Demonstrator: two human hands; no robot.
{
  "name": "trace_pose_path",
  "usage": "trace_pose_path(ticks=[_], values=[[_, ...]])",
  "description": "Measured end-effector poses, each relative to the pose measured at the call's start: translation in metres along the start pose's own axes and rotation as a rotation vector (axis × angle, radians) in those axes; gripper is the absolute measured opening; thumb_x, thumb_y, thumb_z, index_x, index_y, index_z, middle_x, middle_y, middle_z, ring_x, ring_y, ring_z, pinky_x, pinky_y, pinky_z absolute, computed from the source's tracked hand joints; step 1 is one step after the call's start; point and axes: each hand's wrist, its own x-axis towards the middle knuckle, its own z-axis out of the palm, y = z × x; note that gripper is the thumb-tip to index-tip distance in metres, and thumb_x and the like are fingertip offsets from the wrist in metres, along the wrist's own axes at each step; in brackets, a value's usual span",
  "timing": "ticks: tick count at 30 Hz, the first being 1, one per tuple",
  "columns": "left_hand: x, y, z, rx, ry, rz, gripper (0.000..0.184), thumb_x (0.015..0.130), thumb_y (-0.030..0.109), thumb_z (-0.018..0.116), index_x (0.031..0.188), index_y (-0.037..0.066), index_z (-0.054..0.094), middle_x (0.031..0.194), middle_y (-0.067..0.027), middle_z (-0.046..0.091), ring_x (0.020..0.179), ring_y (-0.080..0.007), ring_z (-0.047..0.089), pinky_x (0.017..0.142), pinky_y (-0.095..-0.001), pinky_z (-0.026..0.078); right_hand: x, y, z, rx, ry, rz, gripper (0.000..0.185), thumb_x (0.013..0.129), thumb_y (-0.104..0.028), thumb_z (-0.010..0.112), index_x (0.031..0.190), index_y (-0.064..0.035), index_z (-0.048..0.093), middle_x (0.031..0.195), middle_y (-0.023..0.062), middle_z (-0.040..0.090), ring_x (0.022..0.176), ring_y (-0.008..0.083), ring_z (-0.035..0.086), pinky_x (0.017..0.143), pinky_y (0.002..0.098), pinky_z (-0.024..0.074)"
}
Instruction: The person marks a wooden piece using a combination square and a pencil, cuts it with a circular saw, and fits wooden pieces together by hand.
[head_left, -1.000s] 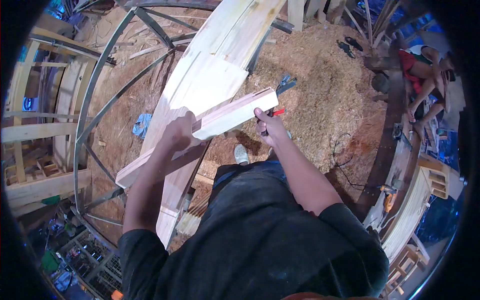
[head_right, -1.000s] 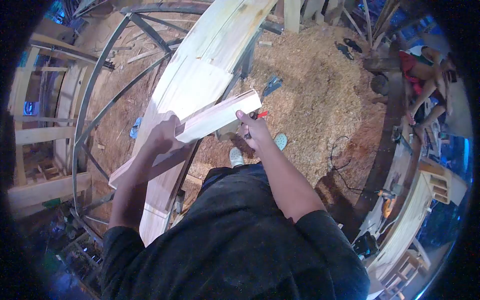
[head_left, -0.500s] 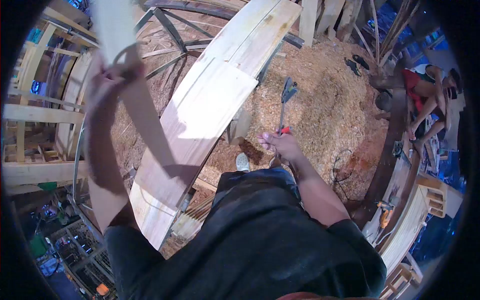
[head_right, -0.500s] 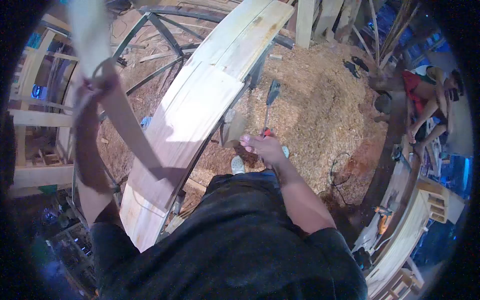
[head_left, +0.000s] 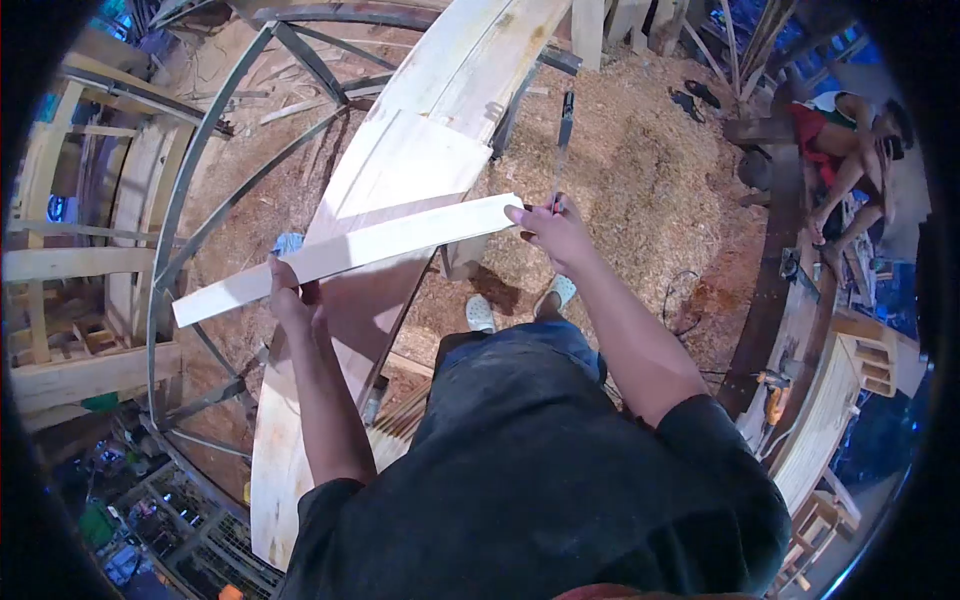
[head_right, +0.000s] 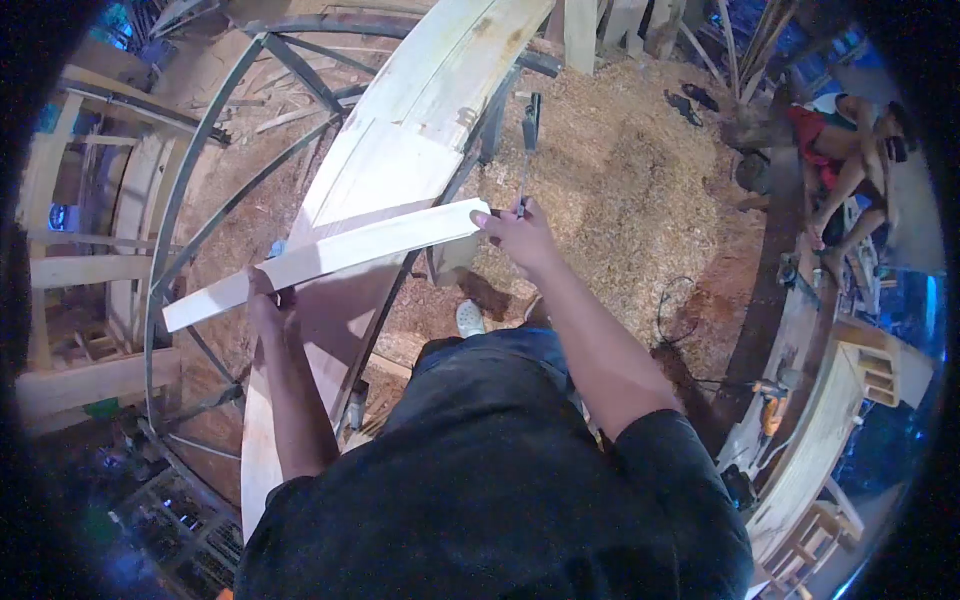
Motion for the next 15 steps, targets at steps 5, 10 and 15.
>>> trace_pose_path(ticks=[5, 10, 15], values=[[-0.002, -0.016, -0.020, 0.238, 0.129, -0.093, 0.043, 0.102, 0.051, 0.059, 0.110, 0.010, 0.070, 0.099, -0.0004, 0.069, 0.090, -0.0161, 0.063, 0.083, -0.0325, 0.047, 0.020, 0.024, 0.005, -0.038, 0.026, -0.035, 0.047, 0.083, -0.011, 0.085, 0.105, -0.0049, 0.045, 0.103, 0.0075, 0.061, 0.088, 0.0171, 0.063, 0.073, 0.0331, 0.0557], [0.000, -0.004, -0.032, 0.421, 0.086, -0.236, 0.073, 0.087, 0.072, 0.065, 0.126, 0.010, 0.065, 0.105, -0.0032, 0.070, 0.098, -0.0189, 0.062, 0.084, -0.0433, 0.046, 0.014, 0.015, 0.008, 0.019, -0.039, -0.143, 0.045, 0.083, -0.011, 0.084, 0.104, -0.0026, 0.045, 0.102, 0.0110, 0.063, 0.092, 0.0194, 0.067, 0.077, 0.0338, 0.0597], [-0.005, 0.017, -0.025, 0.730, 0.095, -0.325, 0.079, 0.081, 0.076, 0.067, 0.125, 0.011, 0.064, 0.096, -0.0066, 0.068, 0.084, -0.0172, 0.063, 0.070, -0.0383, 0.047, 0.007, 0.007, 0.009, -0.046, -0.023, -0.121, 0.045, 0.084, -0.014, 0.085, 0.101, -0.0044, 0.044, 0.100, 0.0089, 0.061, 0.093, 0.0187, 0.066, 0.079, 0.0349, 0.0607]])
